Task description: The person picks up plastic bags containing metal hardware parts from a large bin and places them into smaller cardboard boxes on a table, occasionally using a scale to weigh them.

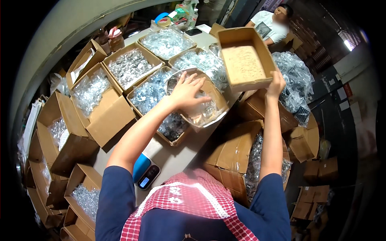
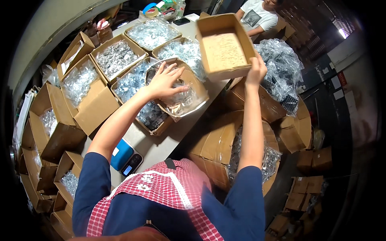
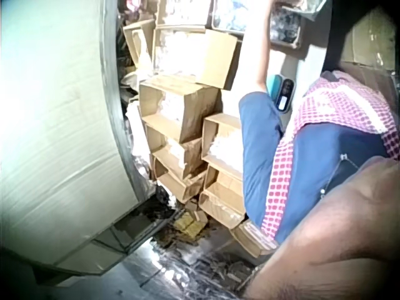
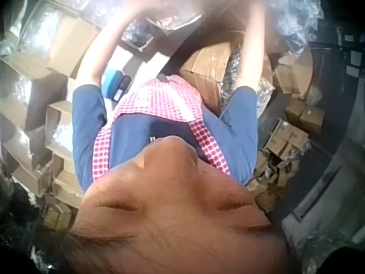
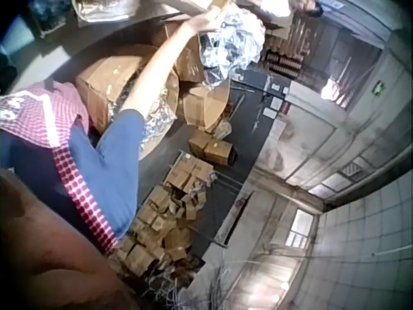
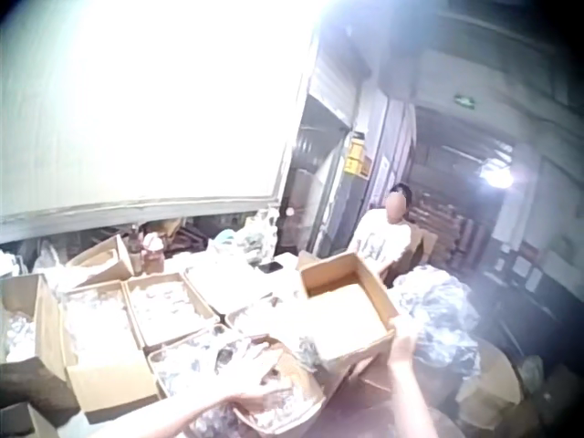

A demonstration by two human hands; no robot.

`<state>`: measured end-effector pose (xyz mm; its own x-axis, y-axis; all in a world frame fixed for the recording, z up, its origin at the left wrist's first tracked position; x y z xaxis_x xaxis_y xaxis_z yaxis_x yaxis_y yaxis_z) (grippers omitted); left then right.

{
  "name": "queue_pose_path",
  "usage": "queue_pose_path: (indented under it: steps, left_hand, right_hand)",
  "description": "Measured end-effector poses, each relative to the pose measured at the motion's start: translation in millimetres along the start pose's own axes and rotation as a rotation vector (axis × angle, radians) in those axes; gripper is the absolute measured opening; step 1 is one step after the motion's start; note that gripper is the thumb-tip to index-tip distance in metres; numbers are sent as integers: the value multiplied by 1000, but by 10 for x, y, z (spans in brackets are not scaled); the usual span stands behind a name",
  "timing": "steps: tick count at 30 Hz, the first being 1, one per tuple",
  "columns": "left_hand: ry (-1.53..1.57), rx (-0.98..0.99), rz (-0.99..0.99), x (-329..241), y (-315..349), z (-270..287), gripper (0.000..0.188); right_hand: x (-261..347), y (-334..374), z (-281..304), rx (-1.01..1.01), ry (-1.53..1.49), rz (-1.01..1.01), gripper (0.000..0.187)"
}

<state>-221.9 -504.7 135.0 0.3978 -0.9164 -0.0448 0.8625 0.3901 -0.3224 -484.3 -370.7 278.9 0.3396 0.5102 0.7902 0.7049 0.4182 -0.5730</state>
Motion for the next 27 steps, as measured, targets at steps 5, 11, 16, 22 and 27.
queue_pose_path:
  steps: [5, 11, 16, 22, 27]
  left_hand:
    - [1113, 267, 145, 198, -60, -108, 112]
    - [1611, -1, 378, 459, 45, 52, 77]
    - [1991, -218, 772, 737, 221, -48, 46]
    - [2300, -381, 633, 911, 164, -125, 46]
    - [2435, -368, 291, 723, 81, 311, 58]
  right_hand:
    - [-385, 569, 22, -97, -272, -360, 38]
    - [-496, 1226, -785, 306, -196, -435, 61]
    - [-835, 1174, -503, 504, -194, -698, 66]
    - [-1534, 2351, -271, 539, -412, -1412, 53]
    - [-2013, 2482, -194, 365, -481, -1274, 51]
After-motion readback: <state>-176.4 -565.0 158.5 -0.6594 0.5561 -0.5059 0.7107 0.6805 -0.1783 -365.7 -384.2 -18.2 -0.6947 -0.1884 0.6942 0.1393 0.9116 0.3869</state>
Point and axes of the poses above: each hand's wrist, its own y-axis away from the middle knuckle, its own z-axis out of the back of the hand, x = y × z, the point moved 10 cm from there along -y, towards the middle knuckle, and after that the axes turned 11 degrees about -y, right-handed, at the moved point
